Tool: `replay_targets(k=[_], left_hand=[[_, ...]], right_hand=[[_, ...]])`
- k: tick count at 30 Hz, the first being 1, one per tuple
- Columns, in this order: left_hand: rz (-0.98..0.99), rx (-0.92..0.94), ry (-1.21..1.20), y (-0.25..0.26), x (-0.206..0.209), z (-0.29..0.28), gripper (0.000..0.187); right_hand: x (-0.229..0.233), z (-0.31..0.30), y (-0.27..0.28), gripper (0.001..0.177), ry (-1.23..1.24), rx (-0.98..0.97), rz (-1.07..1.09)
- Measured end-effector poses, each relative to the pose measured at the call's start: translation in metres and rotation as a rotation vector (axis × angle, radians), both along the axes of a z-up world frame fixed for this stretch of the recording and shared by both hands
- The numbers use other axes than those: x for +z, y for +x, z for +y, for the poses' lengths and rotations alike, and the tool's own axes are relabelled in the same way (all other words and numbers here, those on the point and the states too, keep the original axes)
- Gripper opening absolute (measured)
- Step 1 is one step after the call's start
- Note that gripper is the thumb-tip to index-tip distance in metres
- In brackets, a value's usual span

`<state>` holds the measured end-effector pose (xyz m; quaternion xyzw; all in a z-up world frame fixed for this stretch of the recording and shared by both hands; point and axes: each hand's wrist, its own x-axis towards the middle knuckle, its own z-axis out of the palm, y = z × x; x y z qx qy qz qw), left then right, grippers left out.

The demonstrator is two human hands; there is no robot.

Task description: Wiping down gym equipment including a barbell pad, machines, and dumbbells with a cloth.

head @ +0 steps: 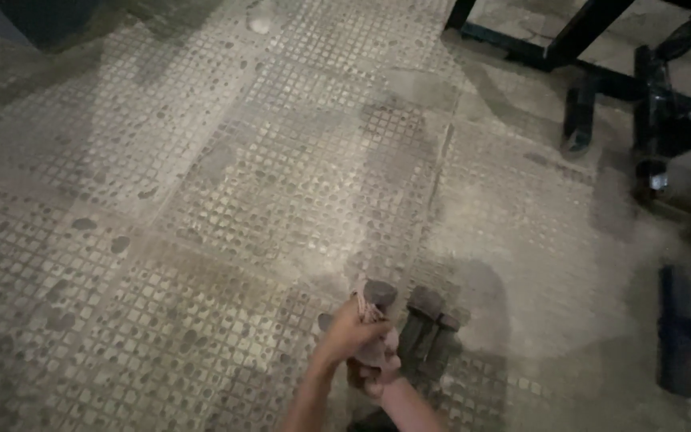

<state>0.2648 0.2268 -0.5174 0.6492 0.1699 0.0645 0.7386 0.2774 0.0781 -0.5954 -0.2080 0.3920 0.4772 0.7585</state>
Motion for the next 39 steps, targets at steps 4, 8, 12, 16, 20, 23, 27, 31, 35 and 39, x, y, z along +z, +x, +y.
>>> replay_targets(k=[4, 8, 12, 16, 20, 23, 27, 31, 35, 39], left_hand=[[0.127, 0.040, -0.083, -0.008, -0.050, 0.012, 0.022], [0.054, 0.203, -0.208, -0.016, 0.020, 0.030, 0.032], [0.118, 0.328, -0.184, -0.021, 0.040, 0.055, 0.053], [-0.003, 0.277, -0.128, -0.024, -0.019, 0.047, 0.048], [0.244, 0.067, 0.119, -0.017, 0.042, 0.021, 0.034], [0.342, 0.023, 0.509, -0.009, 0.035, -0.002, 0.036], [0.329, 0.074, 0.554, -0.003, 0.030, -0.003, 0.033], [0.240, 0.043, 0.220, -0.013, 0.014, 0.021, 0.026], [0.169, 0.276, -0.352, -0.020, -0.043, 0.031, 0.027], [0.096, 0.596, -0.603, -0.023, -0.159, 0.002, 0.038]], right_hand=[[-0.086, -0.012, 0.016, 0.048, 0.091, 0.292, 0.011], [-0.002, 0.022, 0.029, 0.058, 0.454, 0.415, -0.224], [0.116, 0.067, 0.046, 0.073, 0.064, 0.589, -0.425], [0.068, 0.056, 0.056, 0.076, 0.040, 0.495, -0.313], [0.035, 0.050, 0.061, 0.072, -0.154, 0.476, -0.528], [0.042, 0.054, 0.065, 0.064, -0.148, 0.425, -0.558], [0.038, 0.043, 0.075, 0.053, 0.007, 0.276, -0.364], [0.046, 0.040, 0.086, 0.051, -0.122, 0.243, -0.553], [0.048, 0.043, 0.098, 0.047, 0.080, 0.137, -0.519], [0.067, 0.051, 0.098, 0.045, -0.022, 0.028, -0.604]])
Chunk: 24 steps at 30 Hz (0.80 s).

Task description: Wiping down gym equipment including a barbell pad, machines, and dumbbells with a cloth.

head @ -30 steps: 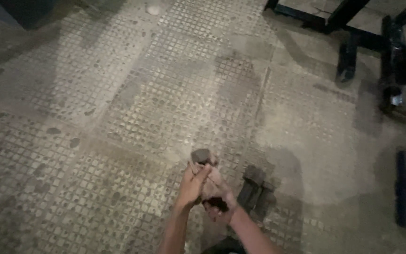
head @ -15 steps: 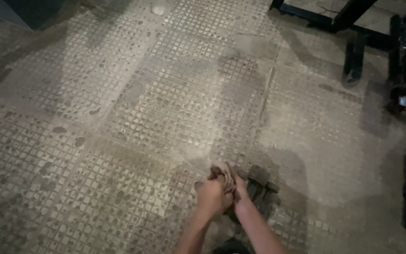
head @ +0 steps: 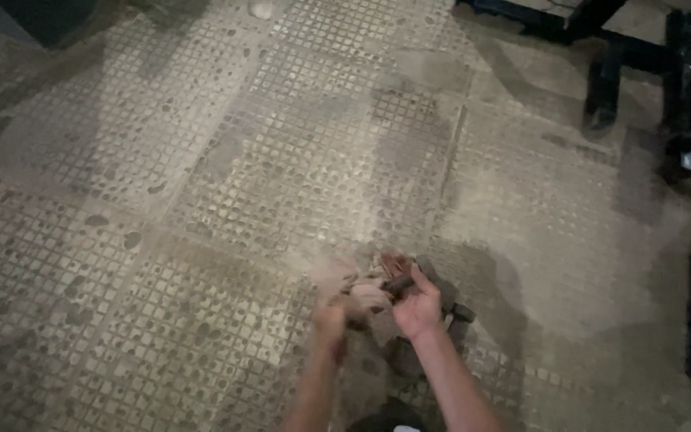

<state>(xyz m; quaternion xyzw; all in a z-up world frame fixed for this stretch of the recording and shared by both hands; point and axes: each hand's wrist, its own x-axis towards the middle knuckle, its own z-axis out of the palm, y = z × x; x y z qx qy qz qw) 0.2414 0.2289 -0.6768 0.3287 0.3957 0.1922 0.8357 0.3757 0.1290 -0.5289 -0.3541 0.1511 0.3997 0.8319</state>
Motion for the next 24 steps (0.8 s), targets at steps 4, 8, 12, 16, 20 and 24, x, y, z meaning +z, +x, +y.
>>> replay_targets(k=[4, 8, 12, 16, 20, 24], left_hand=[[0.040, -0.045, 0.296, 0.006, 0.016, -0.043, 0.031], [0.245, -0.089, 0.358, 0.010, 0.062, -0.045, 0.038], [0.025, -0.112, -0.056, 0.006, 0.060, -0.004, 0.043], [-0.030, -0.187, -0.388, 0.003, 0.090, 0.030, 0.038], [0.146, -0.125, 0.122, 0.004, 0.146, 0.051, 0.032], [0.226, -0.043, 0.191, -0.006, 0.250, 0.074, 0.033]], right_hand=[[-0.023, -0.002, -0.006, 0.046, 0.090, -0.046, -0.042], [-0.030, -0.001, -0.007, 0.041, 0.030, 0.003, 0.133], [-0.050, 0.002, -0.018, 0.039, 0.103, 0.053, 0.021], [-0.037, 0.001, -0.029, 0.038, -0.071, 0.228, -0.076], [-0.011, 0.016, -0.044, 0.031, -0.264, 0.340, 0.038], [0.013, 0.026, -0.044, 0.030, -0.526, 0.578, 0.290]])
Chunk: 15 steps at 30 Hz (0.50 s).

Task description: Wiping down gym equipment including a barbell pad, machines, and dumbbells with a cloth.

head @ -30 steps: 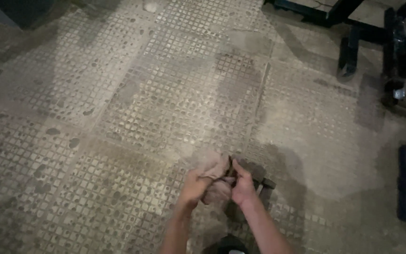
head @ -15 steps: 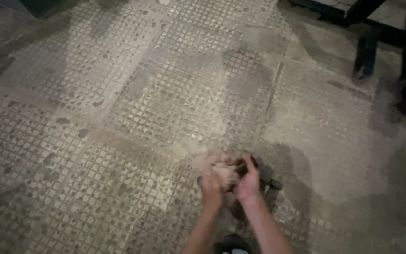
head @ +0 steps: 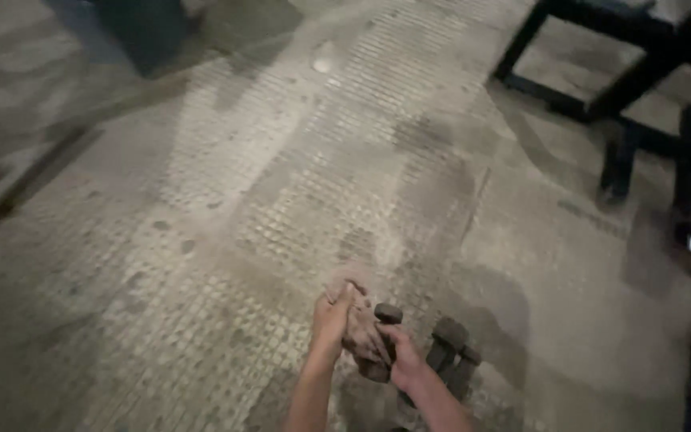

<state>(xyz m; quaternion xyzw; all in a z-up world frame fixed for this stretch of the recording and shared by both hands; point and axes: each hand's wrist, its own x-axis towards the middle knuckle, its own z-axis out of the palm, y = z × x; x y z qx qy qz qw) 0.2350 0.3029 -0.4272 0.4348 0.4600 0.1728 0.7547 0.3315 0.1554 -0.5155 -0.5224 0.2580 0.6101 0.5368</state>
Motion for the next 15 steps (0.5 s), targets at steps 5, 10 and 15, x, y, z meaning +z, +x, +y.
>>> replay_targets(k=[5, 10, 15], left_hand=[[-0.042, -0.064, 0.140, -0.039, 0.044, 0.010, 0.039], [-0.016, -0.184, 0.308, -0.055, 0.205, -0.010, 0.040], [0.079, -0.152, 0.386, -0.064, 0.385, -0.017, 0.054]], right_hand=[[-0.047, -0.048, 0.015, 0.018, 0.315, 0.202, -0.059], [0.208, 0.000, -0.021, 0.020, 0.236, 0.277, -0.025], [0.448, 0.039, -0.042, 0.030, 0.240, 0.495, -0.209]])
